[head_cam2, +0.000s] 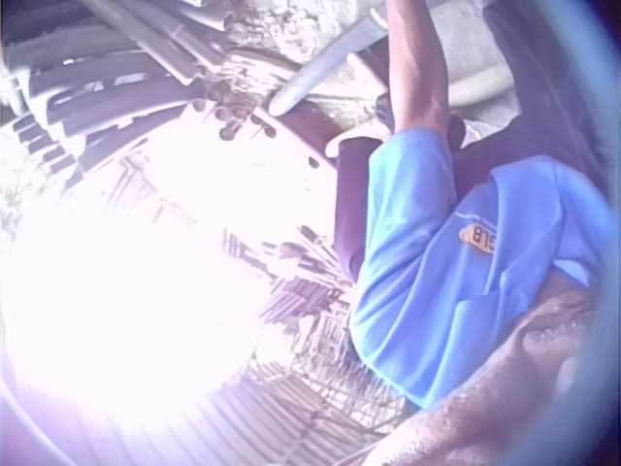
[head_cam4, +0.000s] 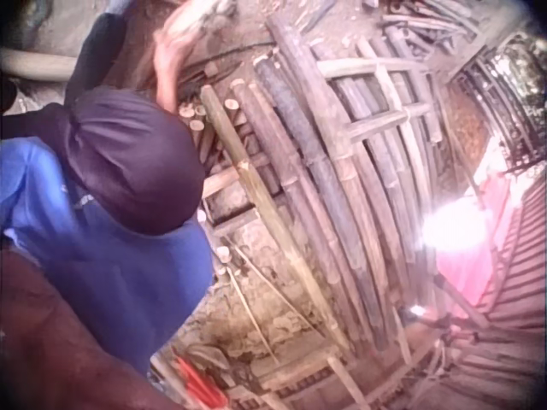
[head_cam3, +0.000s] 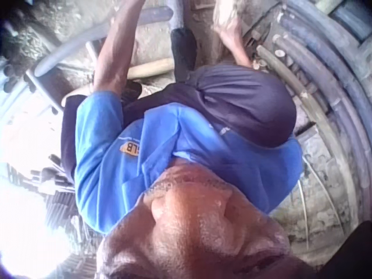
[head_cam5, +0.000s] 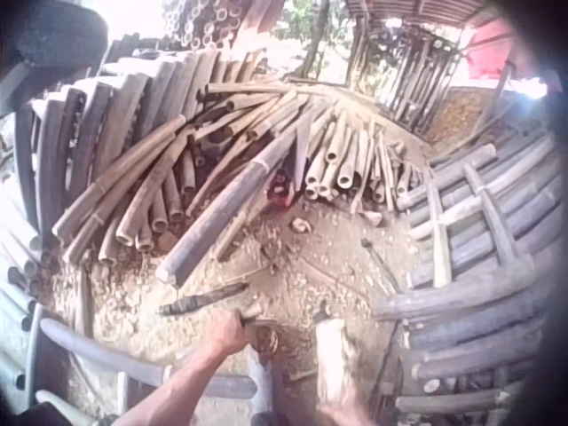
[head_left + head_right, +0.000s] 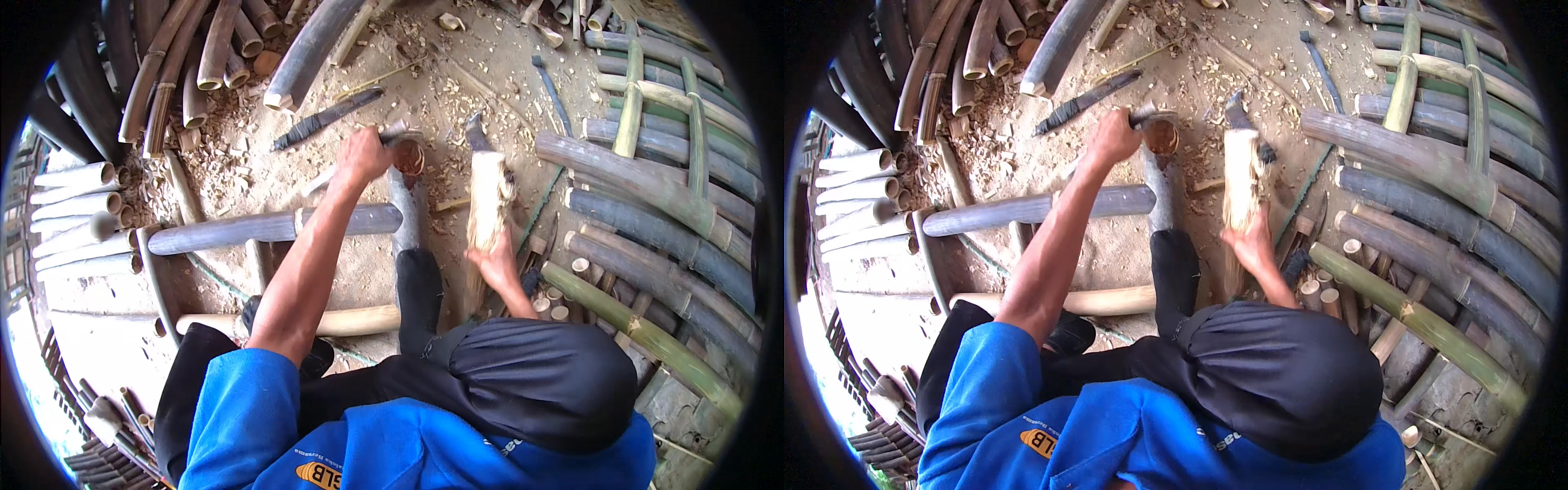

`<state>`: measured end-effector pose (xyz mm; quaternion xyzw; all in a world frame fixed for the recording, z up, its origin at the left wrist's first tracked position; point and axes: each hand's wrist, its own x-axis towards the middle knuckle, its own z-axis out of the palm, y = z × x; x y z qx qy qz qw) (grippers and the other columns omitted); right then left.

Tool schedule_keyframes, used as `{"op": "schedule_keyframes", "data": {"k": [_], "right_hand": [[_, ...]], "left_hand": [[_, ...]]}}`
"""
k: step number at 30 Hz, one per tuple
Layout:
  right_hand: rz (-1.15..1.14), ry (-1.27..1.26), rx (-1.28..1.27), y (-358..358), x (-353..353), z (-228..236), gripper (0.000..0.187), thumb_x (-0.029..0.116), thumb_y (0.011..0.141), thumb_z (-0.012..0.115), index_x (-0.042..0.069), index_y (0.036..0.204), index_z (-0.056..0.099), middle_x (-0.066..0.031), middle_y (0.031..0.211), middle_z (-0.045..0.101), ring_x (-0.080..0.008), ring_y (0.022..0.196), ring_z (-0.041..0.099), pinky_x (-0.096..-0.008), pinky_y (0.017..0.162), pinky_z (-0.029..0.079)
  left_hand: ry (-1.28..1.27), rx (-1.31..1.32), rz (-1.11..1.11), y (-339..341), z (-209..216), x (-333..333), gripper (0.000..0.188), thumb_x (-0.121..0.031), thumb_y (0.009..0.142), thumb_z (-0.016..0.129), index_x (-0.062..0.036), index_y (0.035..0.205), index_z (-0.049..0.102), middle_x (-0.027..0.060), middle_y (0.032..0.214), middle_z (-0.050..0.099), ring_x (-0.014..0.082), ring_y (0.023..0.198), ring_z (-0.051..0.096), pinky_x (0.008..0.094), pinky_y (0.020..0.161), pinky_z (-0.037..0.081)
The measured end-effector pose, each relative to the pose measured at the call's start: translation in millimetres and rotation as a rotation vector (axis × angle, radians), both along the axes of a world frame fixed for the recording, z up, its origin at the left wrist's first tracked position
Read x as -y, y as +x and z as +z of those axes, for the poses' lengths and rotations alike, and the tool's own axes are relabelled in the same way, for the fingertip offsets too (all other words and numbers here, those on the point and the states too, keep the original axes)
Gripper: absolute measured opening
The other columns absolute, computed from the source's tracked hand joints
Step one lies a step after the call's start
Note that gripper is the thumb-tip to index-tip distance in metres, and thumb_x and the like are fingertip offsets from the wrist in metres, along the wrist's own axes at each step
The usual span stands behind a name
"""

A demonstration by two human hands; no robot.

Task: The person constructs a bamboo frame, using a curved blade to shave wood from bamboo poles, inserting them into pre-drilled holes, and hammering a small piece of wood into a joint by hand.

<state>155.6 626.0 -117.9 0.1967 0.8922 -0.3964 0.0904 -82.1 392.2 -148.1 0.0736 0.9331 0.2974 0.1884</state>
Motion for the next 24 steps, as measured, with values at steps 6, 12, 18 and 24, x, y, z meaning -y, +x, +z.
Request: {"op": "schedule_keyframes", "data": {"k": [6,12,18,24], "right_hand": [[-0.073,0.314,0.147,12.1,8.7,7.7,0.090,0.020,0.074,0.080,-0.005,0.146,0.030,-0.0289,0.130,0.045,-0.0458,0.124,0.044,-0.0486,0.107,0.037],[0.108,0.125,-0.349,-136.6,4.4,20.5,0.058,0.019,0.086,0.073,0.003,0.135,0.047,-0.0218,0.123,0.056,-0.0364,0.116,0.056,-0.0448,0.099,0.046],[0.247,-0.281,-0.289,-311.1,42.4,28.5,0.052,0.030,0.093,0.068,0.000,0.132,0.049,-0.0198,0.115,0.061,-0.0262,0.097,0.065,-0.0388,0.084,0.053],[-0.043,-1.081,-0.029,-418.6,61.8,32.5,0.054,0.051,0.091,0.066,0.007,0.120,0.053,-0.0085,0.101,0.062,-0.0156,0.083,0.064,-0.0377,0.067,0.058]], "left_hand": [[0.300,-0.279,0.035,32.7,26.7,7.5,0.047,-0.008,0.076,0.072,-0.0037,0.121,0.060,0.0236,0.118,0.055,0.0424,0.114,0.053,0.0466,0.103,0.044],[-0.277,-0.474,0.400,-58.5,108.2,77.7,0.090,-0.035,0.065,0.090,-0.0028,0.137,0.045,0.0238,0.132,0.051,0.0405,0.121,0.052,0.0512,0.096,0.047],[-0.199,-0.083,0.200,-93.9,65.8,114.1,0.077,-0.035,0.055,0.088,0.0051,0.112,0.056,0.0265,0.104,0.068,0.0409,0.099,0.068,0.0474,0.088,0.054],[0.700,0.537,0.116,-67.4,135.7,165.0,0.069,-0.034,0.068,0.081,0.0016,0.120,0.055,0.0176,0.096,0.068,0.0205,0.083,0.068,0.0345,0.069,0.059]]}}
